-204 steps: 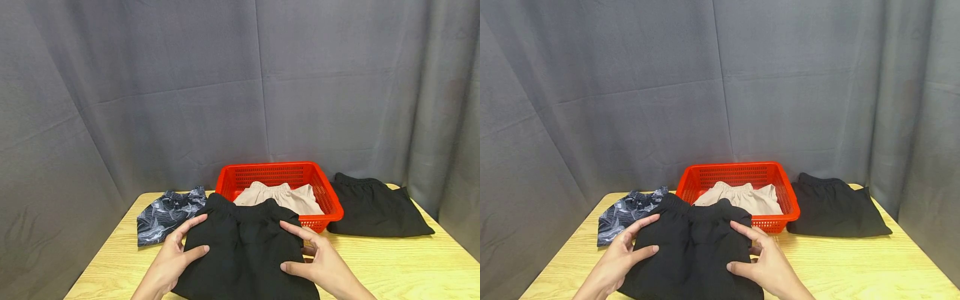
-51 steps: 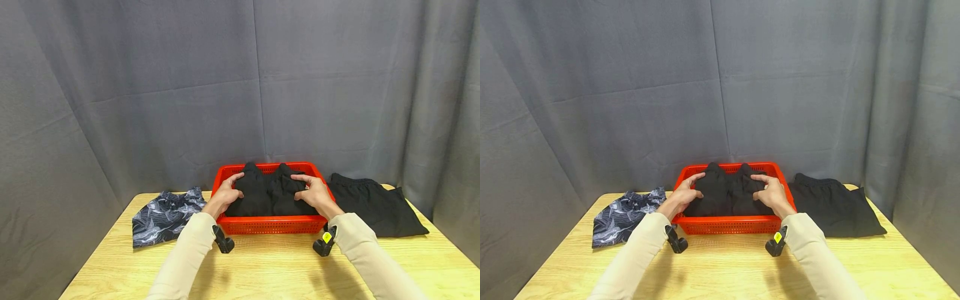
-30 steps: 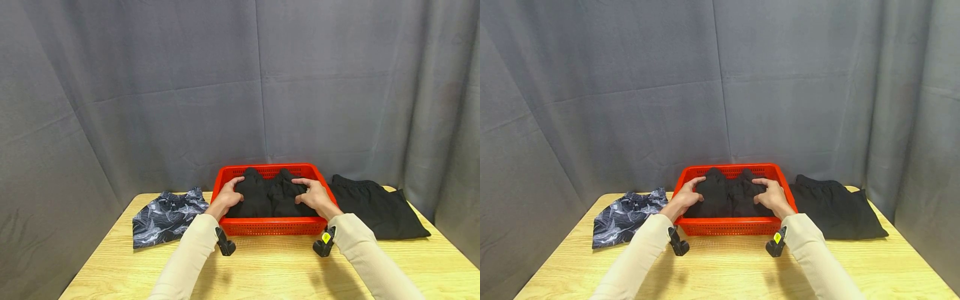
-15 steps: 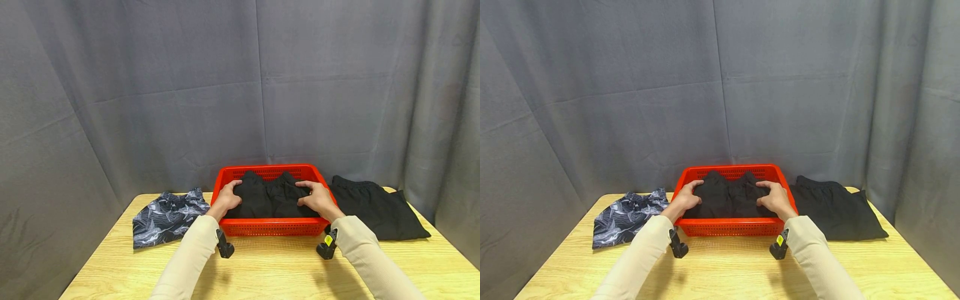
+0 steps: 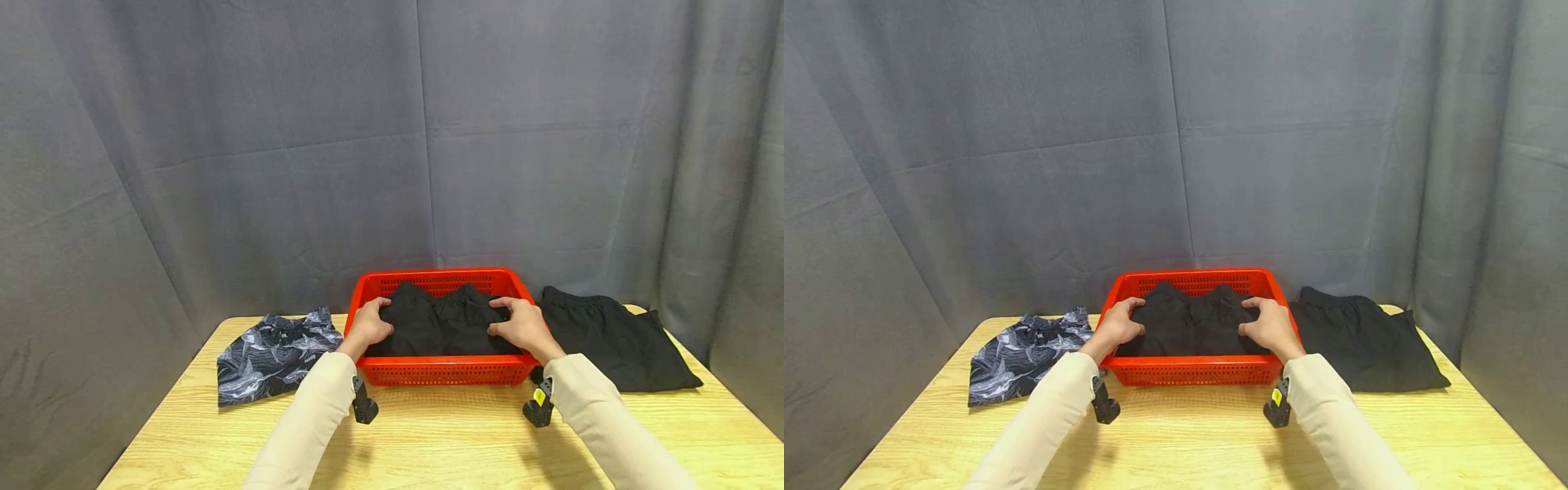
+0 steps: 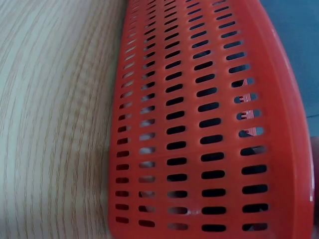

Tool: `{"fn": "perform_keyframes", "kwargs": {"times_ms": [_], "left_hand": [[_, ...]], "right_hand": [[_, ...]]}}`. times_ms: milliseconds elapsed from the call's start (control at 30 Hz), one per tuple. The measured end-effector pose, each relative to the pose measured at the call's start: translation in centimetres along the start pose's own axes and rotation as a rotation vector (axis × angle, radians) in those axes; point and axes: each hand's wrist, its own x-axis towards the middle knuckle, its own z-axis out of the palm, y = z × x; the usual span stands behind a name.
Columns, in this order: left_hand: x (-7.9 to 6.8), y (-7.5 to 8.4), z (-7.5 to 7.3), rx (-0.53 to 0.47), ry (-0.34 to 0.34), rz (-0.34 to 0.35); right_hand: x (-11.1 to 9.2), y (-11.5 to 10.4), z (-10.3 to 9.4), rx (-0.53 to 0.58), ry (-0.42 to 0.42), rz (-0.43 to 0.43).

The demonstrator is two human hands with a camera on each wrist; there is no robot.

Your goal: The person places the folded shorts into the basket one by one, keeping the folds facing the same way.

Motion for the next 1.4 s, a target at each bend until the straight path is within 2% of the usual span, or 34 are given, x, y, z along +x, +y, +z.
{"fn": "perform_keyframes", "kwargs": {"times_ms": [167,300,633,900,1167,1400], "left_hand": [[-0.3,-0.1,-0.2,0.107,0.013,0.065],[-0.6,-0.1,-0.2,0.190,0.014,0.103],[-0.7,0.1,-0.5,0.373,-0.023,0.164],[-1.5,0.4,-1.2,0.447,0.003,0.225],[-2.3,0.4,-1.8,0.564,0.017,0.289],[-2.9,0.6,-2.3,0.589,0.030,0.345]], "right_hand": [[-0.1,-0.2,0.1,-0.079,0.018,-0.067],[-0.2,-0.3,0.2,-0.117,0.020,-0.088],[-0.5,-0.8,0.0,-0.205,0.076,-0.182],[-0.5,-1.0,-0.1,-0.254,0.094,-0.231],[-0.6,-1.2,-0.4,-0.225,0.109,-0.236],[-0.7,-1.9,-0.1,-0.196,0.140,-0.285]]}}
